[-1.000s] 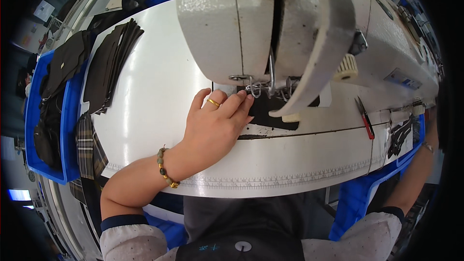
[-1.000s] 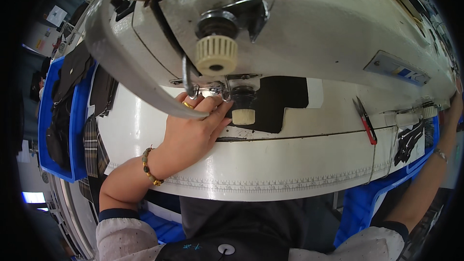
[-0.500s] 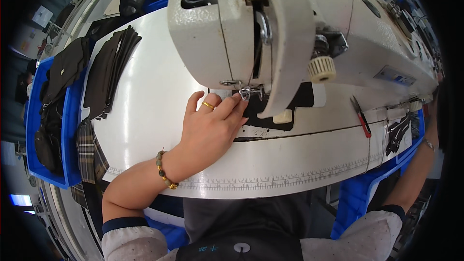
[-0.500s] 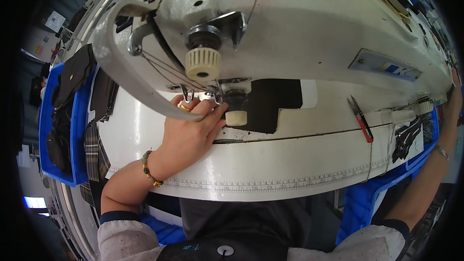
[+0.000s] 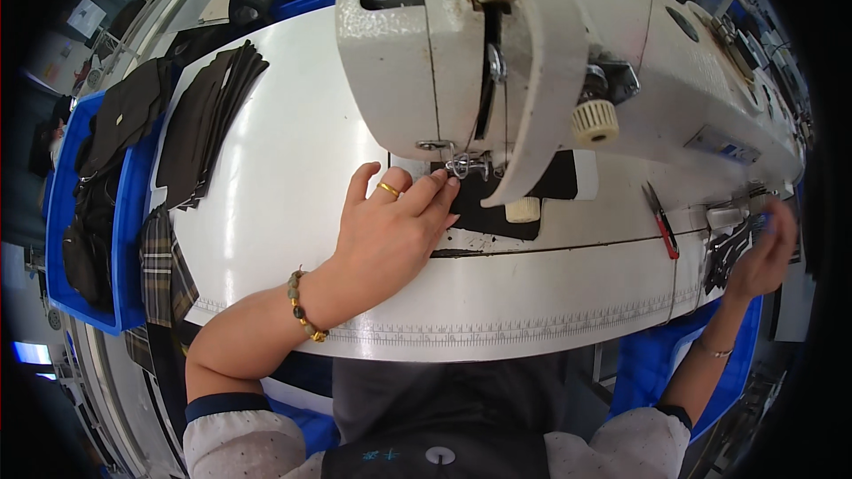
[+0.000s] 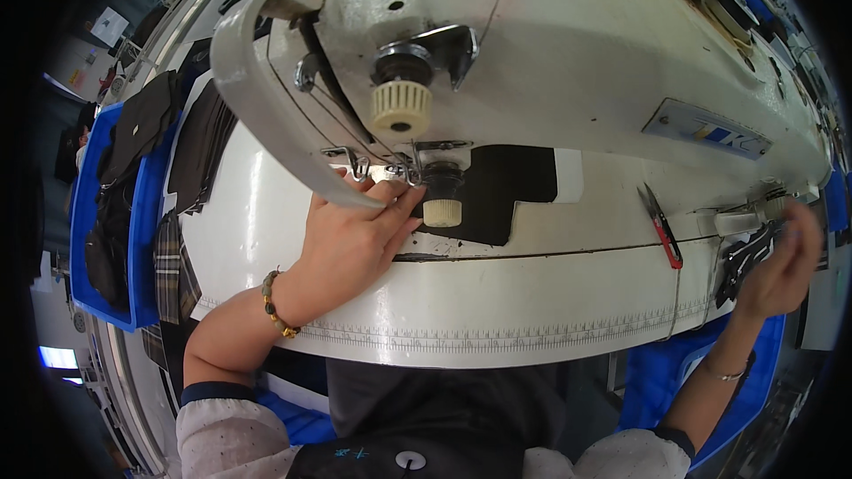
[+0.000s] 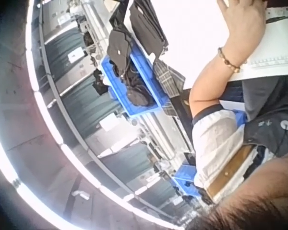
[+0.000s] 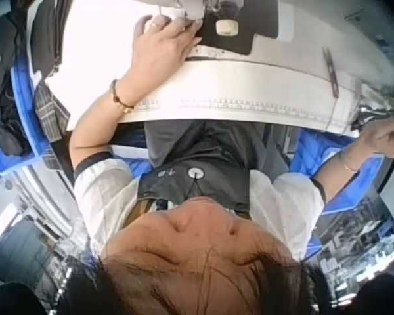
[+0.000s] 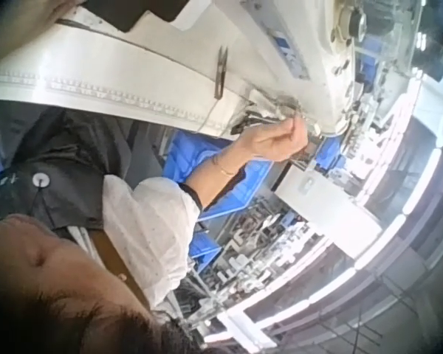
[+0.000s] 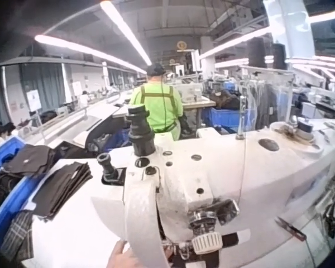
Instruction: Sewing zippers onto fabric or leather panels using an industrial sewing machine.
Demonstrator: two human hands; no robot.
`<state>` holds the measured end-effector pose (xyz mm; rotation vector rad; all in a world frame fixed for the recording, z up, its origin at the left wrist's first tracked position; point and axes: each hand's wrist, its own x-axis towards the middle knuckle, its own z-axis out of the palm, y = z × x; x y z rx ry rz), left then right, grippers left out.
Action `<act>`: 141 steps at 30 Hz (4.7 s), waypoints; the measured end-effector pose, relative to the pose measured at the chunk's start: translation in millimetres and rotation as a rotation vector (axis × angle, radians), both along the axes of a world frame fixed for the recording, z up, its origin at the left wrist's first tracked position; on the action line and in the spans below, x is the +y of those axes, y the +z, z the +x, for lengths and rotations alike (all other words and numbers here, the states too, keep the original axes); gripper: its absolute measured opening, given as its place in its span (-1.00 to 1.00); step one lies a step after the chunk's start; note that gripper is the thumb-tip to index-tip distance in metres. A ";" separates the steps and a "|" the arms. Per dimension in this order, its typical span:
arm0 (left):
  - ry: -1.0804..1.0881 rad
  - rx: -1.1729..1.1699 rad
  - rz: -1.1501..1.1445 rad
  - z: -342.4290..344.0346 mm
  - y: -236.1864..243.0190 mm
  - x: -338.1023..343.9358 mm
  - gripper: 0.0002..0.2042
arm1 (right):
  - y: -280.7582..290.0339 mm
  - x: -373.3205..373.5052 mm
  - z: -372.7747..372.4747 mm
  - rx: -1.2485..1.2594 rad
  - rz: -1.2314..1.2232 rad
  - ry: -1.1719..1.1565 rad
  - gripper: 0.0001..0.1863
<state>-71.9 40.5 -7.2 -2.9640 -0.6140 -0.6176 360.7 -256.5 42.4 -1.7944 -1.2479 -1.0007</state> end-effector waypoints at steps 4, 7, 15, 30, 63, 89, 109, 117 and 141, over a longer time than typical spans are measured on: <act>0.037 0.021 0.012 -2.2 -4.6 -0.2 -0.65 | -14.5 137.1 -147.5 -0.161 -0.716 0.593 -0.54; 0.019 -0.018 0.028 -7.0 -0.7 -0.9 -0.65 | -39.8 171.4 -155.2 -0.226 -0.737 0.584 -0.52; -0.637 -0.084 0.126 -30.7 1.2 -47.5 -0.76 | -16.3 150.4 -211.0 -0.403 -0.784 0.760 -0.63; -0.559 0.113 -0.114 -49.6 30.0 -58.8 -0.66 | -21.2 172.1 -243.9 0.010 -0.746 0.699 -0.45; -0.018 0.125 -0.136 -16.9 14.4 -17.0 -0.28 | -37.7 177.6 -227.4 -0.034 -0.841 0.652 -0.42; -0.021 0.126 -0.124 -13.0 16.0 -7.3 -0.28 | -45.5 183.3 -224.1 -0.051 -0.800 0.635 -0.41; -0.026 0.131 -0.114 -12.3 13.1 -5.6 -0.32 | -13.8 203.6 -189.5 0.479 -0.468 0.516 -0.82; -0.025 0.140 -0.084 -12.9 13.5 -7.2 -0.28 | -20.1 204.2 -189.7 0.482 -0.350 0.598 -0.90; -0.033 0.041 -0.069 -13.3 5.6 -6.1 -0.37 | 10.2 7.3 84.4 0.250 0.383 -0.100 -0.58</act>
